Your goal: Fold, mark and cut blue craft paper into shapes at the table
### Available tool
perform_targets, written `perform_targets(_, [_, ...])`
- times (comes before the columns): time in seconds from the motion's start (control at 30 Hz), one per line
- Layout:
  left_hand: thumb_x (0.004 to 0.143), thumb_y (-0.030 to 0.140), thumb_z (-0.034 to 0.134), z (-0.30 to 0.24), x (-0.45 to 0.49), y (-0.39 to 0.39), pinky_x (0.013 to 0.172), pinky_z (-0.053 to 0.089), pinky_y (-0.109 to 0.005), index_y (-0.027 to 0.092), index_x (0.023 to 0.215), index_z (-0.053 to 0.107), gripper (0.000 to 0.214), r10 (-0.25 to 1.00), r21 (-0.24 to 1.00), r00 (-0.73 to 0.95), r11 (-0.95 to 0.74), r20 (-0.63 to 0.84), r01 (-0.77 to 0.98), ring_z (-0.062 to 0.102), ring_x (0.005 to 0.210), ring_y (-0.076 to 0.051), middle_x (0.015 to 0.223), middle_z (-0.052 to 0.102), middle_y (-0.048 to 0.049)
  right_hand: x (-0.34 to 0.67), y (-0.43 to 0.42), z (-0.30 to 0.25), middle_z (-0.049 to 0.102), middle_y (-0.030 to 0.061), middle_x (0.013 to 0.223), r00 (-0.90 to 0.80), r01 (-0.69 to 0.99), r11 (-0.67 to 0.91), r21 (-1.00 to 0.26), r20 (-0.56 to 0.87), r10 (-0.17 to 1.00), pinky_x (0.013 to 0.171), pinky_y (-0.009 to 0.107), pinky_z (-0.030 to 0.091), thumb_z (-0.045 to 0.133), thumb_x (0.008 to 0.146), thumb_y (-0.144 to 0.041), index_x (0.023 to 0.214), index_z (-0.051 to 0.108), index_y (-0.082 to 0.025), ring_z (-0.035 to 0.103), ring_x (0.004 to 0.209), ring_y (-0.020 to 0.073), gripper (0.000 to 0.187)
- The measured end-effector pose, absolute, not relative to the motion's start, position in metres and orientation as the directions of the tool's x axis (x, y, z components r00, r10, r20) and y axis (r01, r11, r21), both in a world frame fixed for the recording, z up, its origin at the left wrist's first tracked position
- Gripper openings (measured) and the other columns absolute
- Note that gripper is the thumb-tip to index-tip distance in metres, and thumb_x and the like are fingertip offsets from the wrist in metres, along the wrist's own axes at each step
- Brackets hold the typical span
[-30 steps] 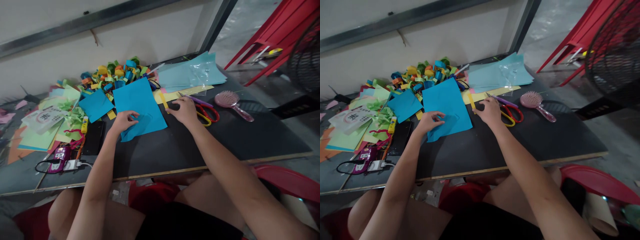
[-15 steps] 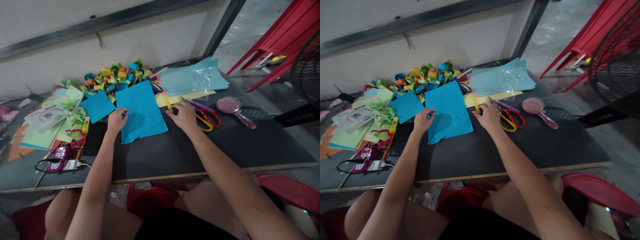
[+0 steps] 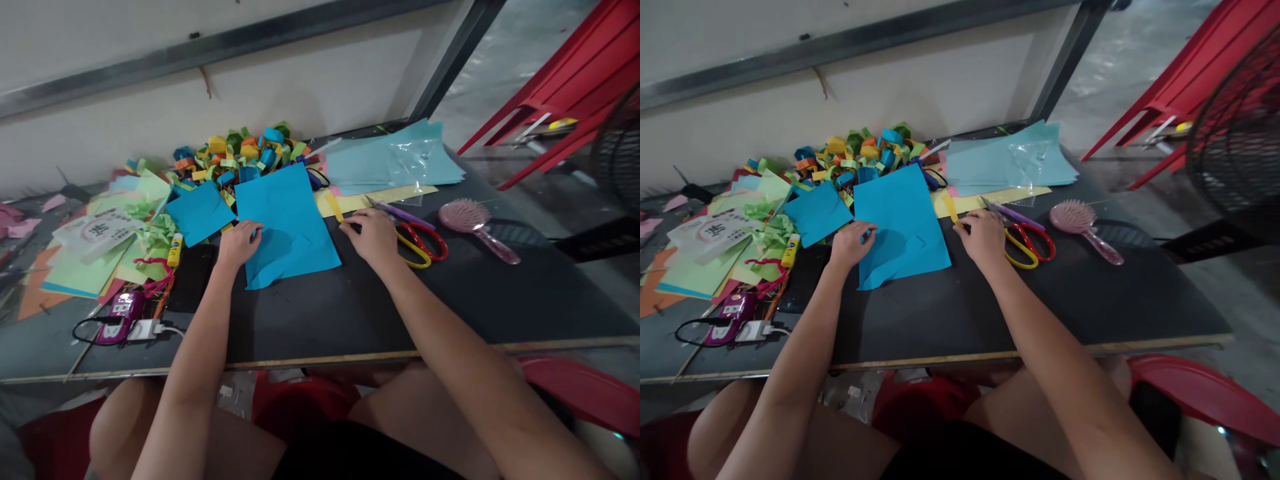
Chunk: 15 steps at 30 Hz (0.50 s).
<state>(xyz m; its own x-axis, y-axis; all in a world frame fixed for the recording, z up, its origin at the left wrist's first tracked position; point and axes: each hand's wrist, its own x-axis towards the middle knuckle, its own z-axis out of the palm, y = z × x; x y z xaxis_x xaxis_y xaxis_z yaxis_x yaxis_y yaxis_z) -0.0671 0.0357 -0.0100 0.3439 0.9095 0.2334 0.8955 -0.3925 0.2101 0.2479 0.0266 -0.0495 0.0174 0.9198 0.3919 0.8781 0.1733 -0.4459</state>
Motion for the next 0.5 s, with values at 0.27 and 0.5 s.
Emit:
perform_targets(0.27, [0.097, 0.035, 0.035, -0.0161, -0.0685, 0.0375, 0.063, 0.043, -0.029, 0.018, 0.110, 0.067, 0.038, 0.878, 0.202, 0.324, -0.409, 0.351, 0.890, 0.062, 0.076, -0.018, 0.107, 0.071, -0.0101, 0.2470, 0.0263, -0.0463, 0.070, 0.0125, 0.106, 0.061, 0.900, 0.136, -0.414, 0.428, 0.902, 0.093, 0.048, 0.043, 0.055, 0.087, -0.025, 0.093, 0.074, -0.017, 0.060, 0.101, 0.0303, 0.022])
perform_targets(0.5, [0.087, 0.064, 0.047, -0.0124, -0.0635, 0.0345, 0.049, 0.028, -0.028, 0.019, 0.074, 0.069, 0.053, 0.900, 0.225, 0.336, -0.401, 0.279, 0.888, 0.050, 0.052, -0.015, 0.055, 0.057, -0.0040, 0.2472, 0.0258, -0.0478, 0.065, 0.0170, 0.120, 0.067, 0.902, 0.137, -0.409, 0.447, 0.892, 0.101, 0.049, 0.041, 0.055, 0.086, -0.025, 0.110, 0.068, -0.013, 0.056, 0.116, 0.0332, 0.030])
